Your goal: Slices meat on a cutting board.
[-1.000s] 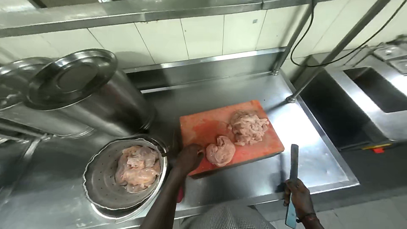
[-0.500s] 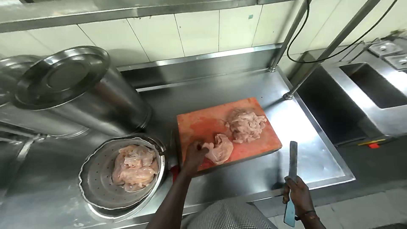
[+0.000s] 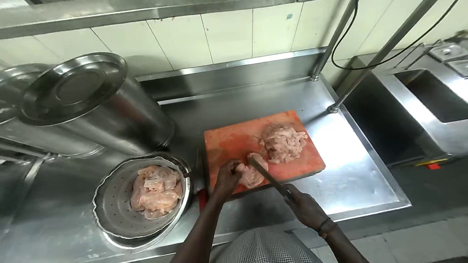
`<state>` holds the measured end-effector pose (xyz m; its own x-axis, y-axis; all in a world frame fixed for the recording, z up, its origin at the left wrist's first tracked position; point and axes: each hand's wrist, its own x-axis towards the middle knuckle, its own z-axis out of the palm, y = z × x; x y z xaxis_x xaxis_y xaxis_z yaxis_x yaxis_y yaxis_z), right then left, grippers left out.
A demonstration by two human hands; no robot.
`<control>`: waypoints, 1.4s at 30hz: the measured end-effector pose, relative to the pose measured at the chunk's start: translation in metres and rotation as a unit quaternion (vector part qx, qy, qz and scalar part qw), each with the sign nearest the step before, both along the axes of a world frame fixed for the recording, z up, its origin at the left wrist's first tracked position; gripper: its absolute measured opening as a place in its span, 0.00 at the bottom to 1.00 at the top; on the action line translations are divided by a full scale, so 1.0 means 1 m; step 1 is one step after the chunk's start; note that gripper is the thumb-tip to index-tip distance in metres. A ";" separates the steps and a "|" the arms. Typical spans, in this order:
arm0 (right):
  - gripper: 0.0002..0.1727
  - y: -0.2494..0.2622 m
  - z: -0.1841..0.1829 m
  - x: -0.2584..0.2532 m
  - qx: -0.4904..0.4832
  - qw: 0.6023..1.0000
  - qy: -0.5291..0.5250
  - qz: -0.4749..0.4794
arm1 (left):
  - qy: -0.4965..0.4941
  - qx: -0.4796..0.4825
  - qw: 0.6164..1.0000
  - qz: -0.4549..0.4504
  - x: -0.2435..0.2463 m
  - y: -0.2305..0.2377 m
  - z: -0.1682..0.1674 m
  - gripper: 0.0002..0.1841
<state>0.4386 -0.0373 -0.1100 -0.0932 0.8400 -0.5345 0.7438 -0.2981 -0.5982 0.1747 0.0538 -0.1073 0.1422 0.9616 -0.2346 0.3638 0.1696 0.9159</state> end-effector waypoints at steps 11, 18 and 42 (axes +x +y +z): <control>0.19 0.074 -0.004 -0.048 0.017 0.992 -0.073 0.099 | 0.081 0.089 0.985 -0.120 0.018 0.018 0.006 0.13; 0.20 0.067 0.000 -0.017 -0.080 0.989 0.046 0.115 | 0.031 0.071 0.996 -0.035 0.005 0.023 -0.004 0.14; 0.20 -0.014 -0.022 -0.010 -0.076 0.980 -0.008 0.182 | -0.120 0.049 0.981 0.142 -0.025 -0.039 0.014 0.21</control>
